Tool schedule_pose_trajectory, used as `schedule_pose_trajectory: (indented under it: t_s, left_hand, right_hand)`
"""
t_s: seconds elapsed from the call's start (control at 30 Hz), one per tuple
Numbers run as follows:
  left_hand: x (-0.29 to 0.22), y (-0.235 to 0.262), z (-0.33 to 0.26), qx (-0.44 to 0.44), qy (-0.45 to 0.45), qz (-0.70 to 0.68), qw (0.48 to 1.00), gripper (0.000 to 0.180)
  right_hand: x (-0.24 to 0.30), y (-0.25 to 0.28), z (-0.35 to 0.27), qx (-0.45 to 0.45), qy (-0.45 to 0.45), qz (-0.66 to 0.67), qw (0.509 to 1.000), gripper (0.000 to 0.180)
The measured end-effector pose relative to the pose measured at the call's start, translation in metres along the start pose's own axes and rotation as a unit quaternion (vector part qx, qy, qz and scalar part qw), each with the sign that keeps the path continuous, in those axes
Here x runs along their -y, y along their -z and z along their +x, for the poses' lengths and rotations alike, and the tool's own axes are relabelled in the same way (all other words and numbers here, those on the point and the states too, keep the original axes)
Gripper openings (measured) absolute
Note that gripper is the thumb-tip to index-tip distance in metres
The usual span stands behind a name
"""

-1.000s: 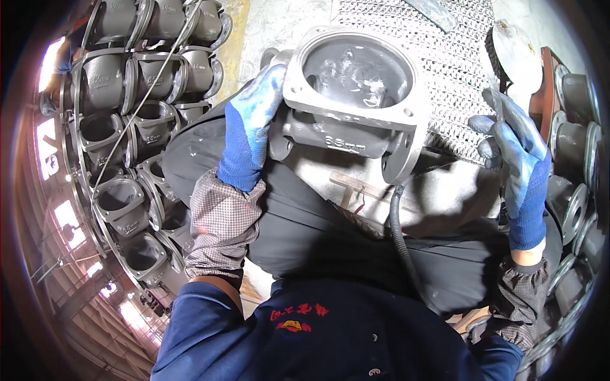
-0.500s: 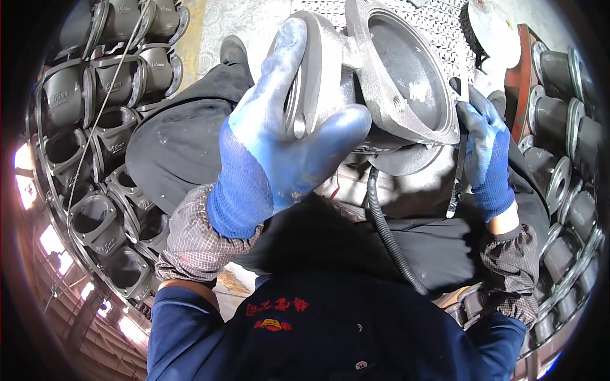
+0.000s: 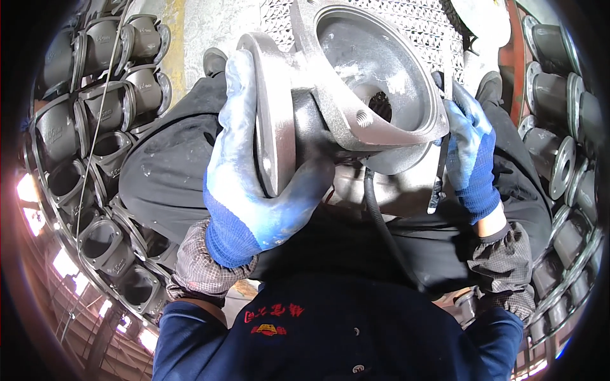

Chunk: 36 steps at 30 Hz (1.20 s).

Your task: The person holds a metal part and uses a rotary grinding tool to smooth various internal and external surfaces. The person turns the part over several times to reach different areas with the tool.

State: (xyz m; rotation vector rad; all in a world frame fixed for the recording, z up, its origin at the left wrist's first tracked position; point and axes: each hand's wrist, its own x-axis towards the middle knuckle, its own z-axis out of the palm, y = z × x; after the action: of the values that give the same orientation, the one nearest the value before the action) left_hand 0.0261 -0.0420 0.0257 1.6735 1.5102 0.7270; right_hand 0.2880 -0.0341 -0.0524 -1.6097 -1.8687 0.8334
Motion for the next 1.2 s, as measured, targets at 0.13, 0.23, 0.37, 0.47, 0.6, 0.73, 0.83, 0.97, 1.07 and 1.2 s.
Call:
schedule_pose_trajectory:
  t_s: [0.13, 0.23, 0.37, 0.47, 0.6, 0.73, 0.83, 0.97, 1.07, 1.2]
  left_hand:
    - [0.003, 0.000, 0.002, -0.066, 0.027, 0.016, 0.997, 0.064]
    - [0.016, 0.012, 0.007, -0.080, 0.090, -0.028, 0.992, 0.061]
    - [0.064, 0.037, 0.003, -0.063, -0.239, 0.319, 0.915, 0.037]
    - [0.074, 0.021, 0.001, -0.156, 0.182, -0.405, 0.882, 0.037]
    - [0.102, 0.025, 0.003, -0.197, 0.257, -0.472, 0.820, 0.035]
    - [0.117, 0.030, 0.008, -0.193, 0.299, -0.465, 0.811, 0.048]
    - [0.106, 0.023, 0.010, -0.179, 0.309, -0.484, 0.799, 0.047]
    - [0.115, 0.029, 0.010, -0.172, 0.342, -0.511, 0.769, 0.046]
    - [0.119, 0.031, 0.008, -0.163, 0.344, -0.524, 0.761, 0.045]
    - [0.109, 0.029, 0.009, -0.159, 0.319, -0.510, 0.783, 0.043]
  right_hand:
    - [-0.003, 0.003, 0.000, -0.014, -0.086, 0.160, 0.983, 0.038]
    - [0.007, 0.016, 0.008, -0.014, -0.126, 0.211, 0.969, 0.055]
    - [0.000, 0.038, 0.019, -0.045, 0.109, -0.136, 0.984, 0.051]
    - [0.012, 0.041, 0.013, -0.031, -0.017, 0.077, 0.996, 0.037]
    - [0.009, 0.049, 0.009, -0.056, 0.107, -0.038, 0.992, 0.041]
    - [0.022, 0.054, 0.011, -0.037, -0.110, 0.212, 0.970, 0.038]
    - [0.013, 0.054, 0.013, -0.054, 0.094, -0.009, 0.994, 0.036]
    - [0.026, 0.044, 0.013, -0.047, -0.036, 0.149, 0.987, 0.035]
    - [0.034, 0.039, 0.015, -0.018, -0.145, 0.238, 0.960, 0.033]
    - [0.000, -0.002, 0.020, -0.052, 0.102, 0.023, 0.993, 0.033]
